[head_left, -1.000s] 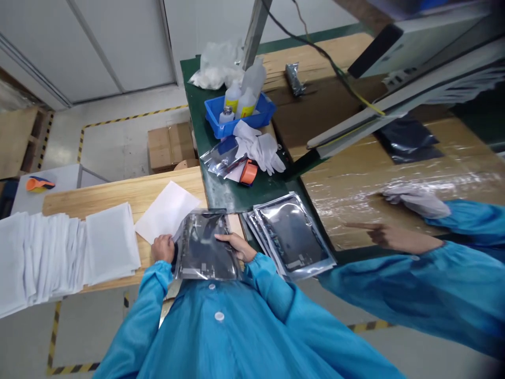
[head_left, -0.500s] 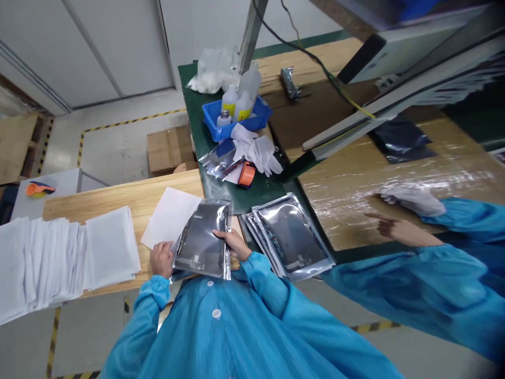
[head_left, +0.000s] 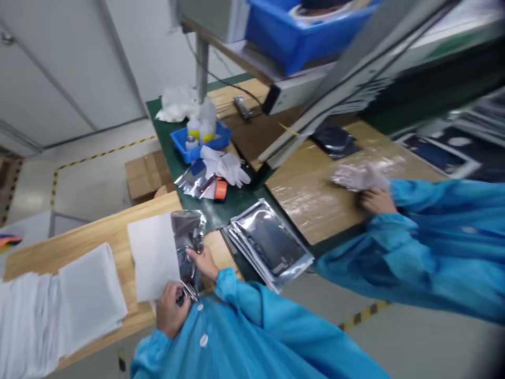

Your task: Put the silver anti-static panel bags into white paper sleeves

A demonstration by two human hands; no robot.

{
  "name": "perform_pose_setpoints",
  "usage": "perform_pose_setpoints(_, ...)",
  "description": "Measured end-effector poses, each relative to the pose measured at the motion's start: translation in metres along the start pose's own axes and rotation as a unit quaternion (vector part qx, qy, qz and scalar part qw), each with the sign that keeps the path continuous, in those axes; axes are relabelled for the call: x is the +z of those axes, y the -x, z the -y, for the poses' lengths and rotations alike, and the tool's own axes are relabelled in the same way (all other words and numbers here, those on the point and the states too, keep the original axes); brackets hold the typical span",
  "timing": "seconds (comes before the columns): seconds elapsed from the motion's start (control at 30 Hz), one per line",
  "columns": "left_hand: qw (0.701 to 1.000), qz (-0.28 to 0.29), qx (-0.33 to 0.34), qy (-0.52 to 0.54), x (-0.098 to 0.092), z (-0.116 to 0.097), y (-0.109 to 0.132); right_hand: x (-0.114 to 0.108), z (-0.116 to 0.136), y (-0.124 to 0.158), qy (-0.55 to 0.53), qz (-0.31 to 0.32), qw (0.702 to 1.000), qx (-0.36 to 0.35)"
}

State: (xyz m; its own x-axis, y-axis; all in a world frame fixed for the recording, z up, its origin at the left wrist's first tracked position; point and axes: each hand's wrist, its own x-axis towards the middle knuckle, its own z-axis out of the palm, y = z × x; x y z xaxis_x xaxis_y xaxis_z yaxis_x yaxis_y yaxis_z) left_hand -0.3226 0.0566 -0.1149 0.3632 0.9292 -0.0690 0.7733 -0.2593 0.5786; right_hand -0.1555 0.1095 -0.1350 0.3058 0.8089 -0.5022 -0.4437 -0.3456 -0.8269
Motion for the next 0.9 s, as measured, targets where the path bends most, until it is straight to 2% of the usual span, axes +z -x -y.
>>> perform_pose_setpoints(0.07,0.994,0.085,0.022,0.069,-0.015,-0.002,-0.012,0.003,0.005,0.002,0.003,0.031,0.999,-0.025)
perform_pose_setpoints(0.1,0.992,0.089,0.017,0.084,-0.024,-0.005,-0.021,0.004,0.007,0.004,0.004,0.047,0.998,-0.036)
perform_pose_setpoints(0.13,0.994,0.060,0.007,0.086,-0.032,-0.009,-0.031,0.006,0.007,0.007,0.005,0.061,0.997,-0.047)
perform_pose_setpoints(0.2,0.995,-0.080,-0.023,0.054,-0.045,-0.023,-0.057,0.009,0.006,0.013,0.010,0.083,0.994,-0.069)
perform_pose_setpoints(0.27,0.976,-0.214,-0.046,0.002,-0.053,-0.038,-0.085,0.013,0.001,0.017,0.024,0.090,0.992,-0.085)
perform_pose_setpoints(0.33,0.957,-0.282,-0.065,-0.033,-0.057,-0.048,-0.110,0.016,-0.004,0.020,0.040,0.092,0.990,-0.096)
perform_pose_setpoints(0.43,0.937,-0.333,-0.084,-0.056,-0.061,-0.049,-0.133,0.015,-0.007,0.023,0.067,0.087,0.988,-0.108)
perform_pose_setpoints(0.67,0.926,-0.368,-0.058,-0.064,-0.081,-0.023,-0.152,0.008,-0.014,0.027,0.140,0.073,0.978,-0.140)
perform_pose_setpoints(0.77,0.928,-0.362,-0.045,-0.074,-0.085,-0.028,-0.151,0.006,-0.016,0.028,0.158,0.074,0.975,-0.137)
perform_pose_setpoints(0.9,0.943,-0.318,-0.001,-0.094,-0.080,-0.046,-0.150,0.005,-0.009,0.028,0.152,0.085,0.979,-0.108)
